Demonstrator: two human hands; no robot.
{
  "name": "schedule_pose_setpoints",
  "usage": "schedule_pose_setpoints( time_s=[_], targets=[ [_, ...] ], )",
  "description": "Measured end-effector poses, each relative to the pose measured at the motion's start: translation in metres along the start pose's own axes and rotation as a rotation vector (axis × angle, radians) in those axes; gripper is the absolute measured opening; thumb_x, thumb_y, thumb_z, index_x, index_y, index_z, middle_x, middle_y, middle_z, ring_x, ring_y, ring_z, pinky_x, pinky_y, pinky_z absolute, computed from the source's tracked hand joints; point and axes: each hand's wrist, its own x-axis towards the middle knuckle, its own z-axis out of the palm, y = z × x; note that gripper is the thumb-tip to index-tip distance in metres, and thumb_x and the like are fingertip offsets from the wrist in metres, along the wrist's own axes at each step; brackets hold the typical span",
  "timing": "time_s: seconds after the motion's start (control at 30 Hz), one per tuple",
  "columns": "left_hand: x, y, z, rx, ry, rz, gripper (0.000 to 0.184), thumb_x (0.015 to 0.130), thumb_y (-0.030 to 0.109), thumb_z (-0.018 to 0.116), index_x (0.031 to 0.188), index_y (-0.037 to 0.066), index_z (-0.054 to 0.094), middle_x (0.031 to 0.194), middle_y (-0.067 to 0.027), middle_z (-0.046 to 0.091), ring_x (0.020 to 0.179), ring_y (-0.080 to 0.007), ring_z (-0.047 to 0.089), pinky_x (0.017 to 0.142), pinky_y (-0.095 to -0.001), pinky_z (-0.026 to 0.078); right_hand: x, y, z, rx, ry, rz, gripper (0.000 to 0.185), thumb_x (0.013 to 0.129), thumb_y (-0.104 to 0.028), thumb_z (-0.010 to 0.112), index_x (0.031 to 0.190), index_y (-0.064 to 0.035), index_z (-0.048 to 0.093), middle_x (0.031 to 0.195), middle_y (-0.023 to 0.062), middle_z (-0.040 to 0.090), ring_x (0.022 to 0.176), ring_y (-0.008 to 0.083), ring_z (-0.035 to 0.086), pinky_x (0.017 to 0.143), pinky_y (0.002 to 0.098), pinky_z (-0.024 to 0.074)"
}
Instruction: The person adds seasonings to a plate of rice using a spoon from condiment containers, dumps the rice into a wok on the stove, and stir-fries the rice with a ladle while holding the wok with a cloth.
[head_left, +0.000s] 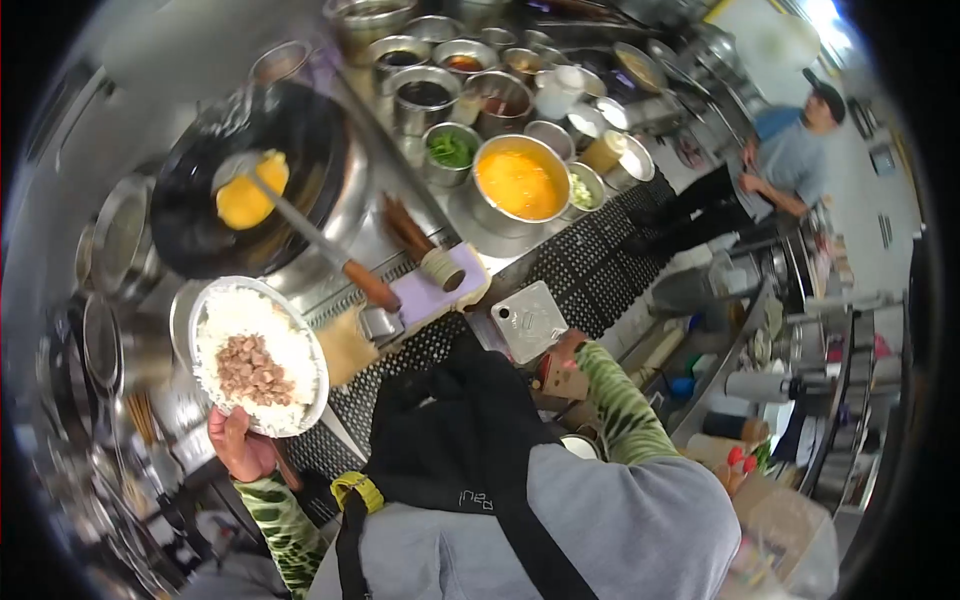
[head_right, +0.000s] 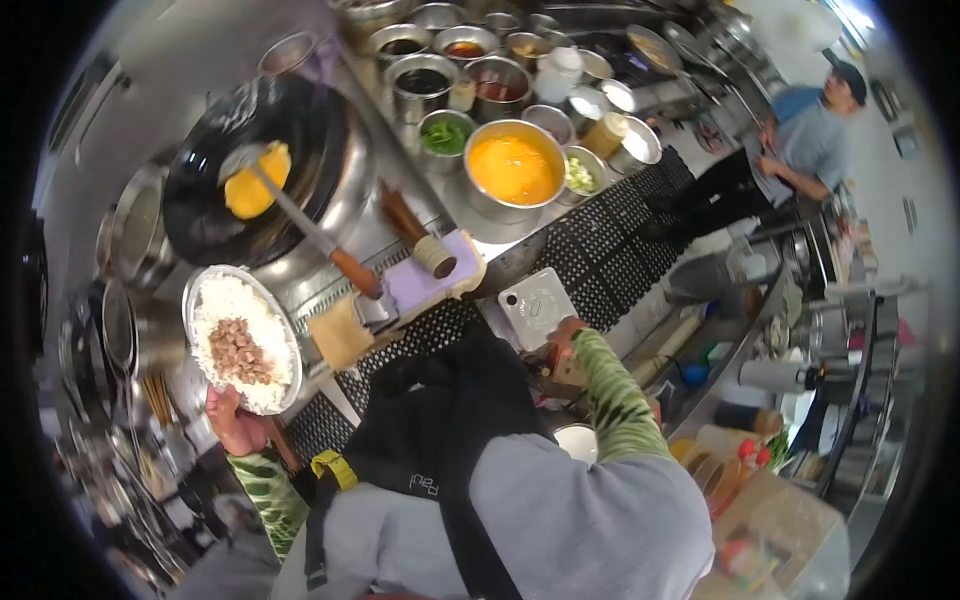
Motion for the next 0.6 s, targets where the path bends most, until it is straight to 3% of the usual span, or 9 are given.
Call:
schedule_pose_setpoints(
  time_s=[0.07,0.13,0.2,0.27,0.3,0.4,0.47,0.53,0.6],
  targets=[
    [0.020,0.001,0.031,0.046,-0.038,-0.034,0.035,0.082,0.005,0.058,0.114,-0.008,0.054,0.107,-0.0150,0.063,0.095,-0.0214,0.061,0.089,-0.0343,0.047,-0.031,0.039,-0.006,0.192,-0.011,0.038,0.029,0.079,-0.020,0.063,0.107,-0.0141,0.064,0.095,0.0117,0.063,0.085,0.0226,0.060,0.071,0.0358,0.0504],
    [0.035,-0.006,0.053,0.058,-0.098,-0.040,0.033,0.081,0.006,0.058,0.111,-0.008,0.055,0.106,-0.0145,0.063,0.093,-0.0206,0.061,0.088,-0.0324,0.046,-0.100,0.044,-0.030,0.628,0.380,0.132,0.020,0.084,-0.025,0.064,0.083,-0.0058,0.067,0.067,0.0075,0.061,0.057,0.0174,0.056,0.051,0.0339,0.0467],
    [0.048,-0.014,0.079,0.070,-0.162,-0.079,0.032,0.081,0.007,0.058,0.110,-0.008,0.055,0.105,-0.0146,0.063,0.092,-0.0201,0.061,0.087,-0.0321,0.046,-0.161,0.034,-0.080,1.408,0.887,0.356,0.021,0.082,-0.018,0.066,0.068,-0.0021,0.063,0.057,0.0044,0.057,0.044,0.0130,0.050,0.040,0.0274,0.0392],
    [0.053,-0.016,0.116,0.102,-0.175,-0.088,0.029,0.081,0.007,0.059,0.106,-0.008,0.056,0.102,-0.0137,0.064,0.089,-0.0182,0.061,0.085,-0.0307,0.046,-0.172,0.073,-0.109,1.467,1.124,0.296,0.025,0.083,-0.017,0.064,0.064,-0.0017,0.059,0.055,0.0041,0.055,0.042,0.0108,0.048,0.038,0.0266,0.0369],
    [0.053,-0.016,0.129,0.112,-0.183,-0.073,0.028,0.081,0.007,0.059,0.105,-0.008,0.056,0.101,-0.0133,0.064,0.088,-0.0178,0.061,0.085,-0.0304,0.046,-0.184,0.089,-0.134,1.619,1.217,0.221,0.019,0.083,-0.016,0.065,0.073,-0.0009,0.064,0.058,0.0039,0.057,0.043,0.0107,0.051,0.040,0.0252,0.0400],
    [0.055,-0.028,0.178,0.144,-0.148,-0.092,0.025,0.079,0.007,0.059,0.100,-0.006,0.058,0.098,-0.0120,0.065,0.085,-0.0170,0.062,0.083,-0.0298,0.047,-0.176,0.163,-0.200,1.610,1.558,0.065,0.020,0.086,-0.017,0.061,0.076,0.0007,0.062,0.059,0.0036,0.056,0.042,0.0091,0.048,0.037,0.0235,0.0357],
    [0.059,-0.039,0.206,0.150,-0.186,-0.108,0.026,0.078,0.008,0.059,0.100,-0.006,0.059,0.098,-0.0123,0.065,0.085,-0.0171,0.062,0.082,-0.0303,0.048,-0.157,0.223,-0.246,1.444,1.686,0.002,0.020,0.084,-0.018,0.061,0.077,0.0003,0.064,0.060,0.0031,0.057,0.044,0.0096,0.050,0.040,0.0243,0.0384],
    [0.059,-0.044,0.235,0.176,-0.179,-0.154,0.027,0.077,0.007,0.058,0.100,-0.007,0.058,0.099,-0.0139,0.066,0.087,-0.0192,0.063,0.084,-0.0319,0.048,-0.143,0.263,-0.302,1.283,1.758,0.069,0.027,0.081,-0.027,0.063,0.078,-0.0004,0.066,0.060,0.0052,0.059,0.053,0.0118,0.055,0.050,0.0272,0.0444],
    [0.061,-0.055,0.257,0.202,-0.171,-0.151,0.028,0.077,0.008,0.059,0.101,-0.007,0.058,0.100,-0.0145,0.065,0.088,-0.0202,0.063,0.085,-0.0329,0.048,-0.103,0.310,-0.348,0.931,1.608,0.397,0.040,0.080,-0.040,0.063,0.081,-0.0005,0.069,0.075,0.0152,0.067,0.068,0.0264,0.064,0.066,0.0377,0.0494]
  ],
)
